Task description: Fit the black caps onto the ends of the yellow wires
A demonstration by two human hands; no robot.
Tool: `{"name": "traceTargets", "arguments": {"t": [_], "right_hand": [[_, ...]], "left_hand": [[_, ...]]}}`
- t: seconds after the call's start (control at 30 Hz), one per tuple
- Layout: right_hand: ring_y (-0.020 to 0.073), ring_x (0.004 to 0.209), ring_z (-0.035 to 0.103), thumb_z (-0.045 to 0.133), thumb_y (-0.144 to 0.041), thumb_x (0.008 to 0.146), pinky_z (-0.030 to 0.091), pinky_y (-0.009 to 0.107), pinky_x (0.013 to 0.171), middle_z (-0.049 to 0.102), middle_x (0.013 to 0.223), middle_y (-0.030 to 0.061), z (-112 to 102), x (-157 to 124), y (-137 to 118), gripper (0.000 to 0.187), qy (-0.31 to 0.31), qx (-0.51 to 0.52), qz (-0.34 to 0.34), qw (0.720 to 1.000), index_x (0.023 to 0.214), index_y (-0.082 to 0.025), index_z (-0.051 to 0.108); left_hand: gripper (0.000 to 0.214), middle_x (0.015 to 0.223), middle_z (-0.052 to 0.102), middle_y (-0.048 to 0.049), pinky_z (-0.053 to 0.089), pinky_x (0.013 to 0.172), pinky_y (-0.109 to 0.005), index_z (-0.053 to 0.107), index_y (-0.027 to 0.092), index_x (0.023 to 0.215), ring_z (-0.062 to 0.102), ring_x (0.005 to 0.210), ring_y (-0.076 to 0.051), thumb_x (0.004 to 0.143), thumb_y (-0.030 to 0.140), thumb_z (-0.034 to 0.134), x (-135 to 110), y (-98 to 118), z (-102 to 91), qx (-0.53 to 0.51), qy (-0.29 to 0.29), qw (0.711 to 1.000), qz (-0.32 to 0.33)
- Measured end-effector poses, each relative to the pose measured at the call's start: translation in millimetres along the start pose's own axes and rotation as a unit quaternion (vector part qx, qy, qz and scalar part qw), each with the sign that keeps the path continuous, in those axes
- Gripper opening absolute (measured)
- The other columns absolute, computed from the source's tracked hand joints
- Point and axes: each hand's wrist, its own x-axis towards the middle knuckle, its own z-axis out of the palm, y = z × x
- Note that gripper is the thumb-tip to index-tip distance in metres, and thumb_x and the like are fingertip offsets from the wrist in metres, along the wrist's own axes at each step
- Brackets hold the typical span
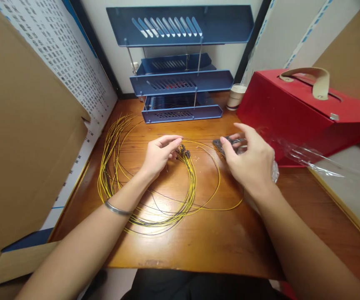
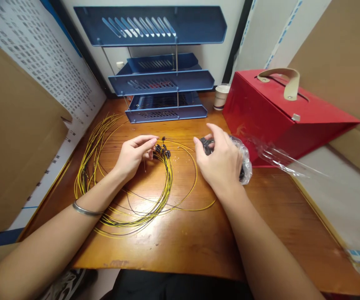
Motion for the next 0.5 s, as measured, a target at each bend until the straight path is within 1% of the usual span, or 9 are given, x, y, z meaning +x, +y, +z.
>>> {"name": "traceTargets", "arguments": {"t": [0.07,0.1,0.17,0.23,0.3,0.37,0.43,0.5], "right_hand": [[0.0297,0.098,0.068,0.066,-0.033,0.09,0.053,0.046,0.088,0.073,0.11,0.0129,2.1,-0.9,0.2,0.031,0.024,-0.02,-0.067,0.997,0.119,-0.02,0.069],[0.0307,0.104,0.067,0.064,-0.031,0.091,0.052,0.048,0.093,0.073,0.112,0.0131,3.3,-1.6,-0.9,0.027,0.022,-0.015,-0.102,0.994,0.115,-0.021,0.07],[0.0293,0.109,0.066,0.059,-0.025,0.094,0.051,0.048,0.098,0.073,0.115,0.0112,6.2,-3.8,-5.2,0.024,-0.013,0.021,-0.159,0.987,0.115,-0.021,0.07],[0.0275,0.113,0.066,0.055,-0.021,0.096,0.05,0.047,0.101,0.073,0.119,0.0103,9.8,-6.9,-10.2,0.027,-0.054,0.058,-0.194,0.978,0.119,-0.02,0.068],[0.0278,0.118,0.064,0.054,-0.019,0.096,0.047,0.048,0.106,0.072,0.124,0.0111,13.5,-10.1,-13.6,0.029,-0.077,0.072,-0.201,0.974,0.123,-0.018,0.067],[0.0285,0.121,0.063,0.055,-0.02,0.096,0.043,0.051,0.11,0.072,0.126,0.0108,16.0,-12.4,-14.6,0.029,-0.079,0.069,-0.193,0.976,0.123,-0.018,0.067],[0.0275,0.117,0.065,0.056,-0.021,0.097,0.04,0.052,0.112,0.075,0.118,0.0087,16.8,-13.2,-13.7,0.023,-0.075,0.066,-0.183,0.978,0.115,-0.02,0.069],[0.0246,0.104,0.068,0.057,-0.023,0.097,0.041,0.049,0.11,0.077,0.103,0.006,16.1,-13.0,-12.5,0.015,-0.069,0.073,-0.178,0.979,0.102,-0.022,0.071]], "left_hand": [[0.021,0.075,0.069,-0.0018,0.046,0.05,-0.019,0.079,0.018,0.095,0.055,0.054,-0.007,0.077,0.026,0.074,-1.2,1.0,-0.2,-0.019,-0.034,0.999,-0.01],[0.023,0.078,0.07,-0.0026,0.048,0.052,-0.019,0.079,0.018,0.098,0.057,0.056,-0.008,0.077,0.027,0.073,-2.3,1.8,-0.1,-0.029,-0.055,0.998,-0.016],[0.028,0.083,0.072,-0.0035,0.051,0.055,-0.021,0.078,0.018,0.102,0.06,0.058,-0.009,0.077,0.029,0.072,-5.2,3.4,0.4,-0.043,-0.095,0.994,-0.025],[0.03,0.084,0.073,-0.0037,0.053,0.058,-0.022,0.077,0.018,0.105,0.063,0.061,-0.01,0.078,0.031,0.073,-8.3,4.5,1.1,-0.048,-0.13,0.99,-0.022],[0.031,0.086,0.075,-0.004,0.053,0.061,-0.022,0.075,0.018,0.106,0.066,0.063,-0.011,0.079,0.033,0.074,-10.8,5.0,1.9,-0.048,-0.159,0.986,-0.014],[0.03,0.088,0.076,-0.0048,0.053,0.062,-0.022,0.072,0.018,0.106,0.068,0.064,-0.011,0.081,0.035,0.075,-12.4,5.1,3.0,-0.045,-0.185,0.982,-0.01],[0.03,0.09,0.077,-0.0061,0.052,0.062,-0.022,0.07,0.017,0.105,0.069,0.064,-0.012,0.083,0.037,0.074,-13.2,5.0,4.4,-0.038,-0.201,0.979,-0.01],[0.029,0.092,0.078,-0.0076,0.052,0.061,-0.022,0.068,0.016,0.103,0.07,0.063,-0.012,0.084,0.039,0.073,-13.4,4.8,5.7,-0.034,-0.203,0.978,-0.012]]}}
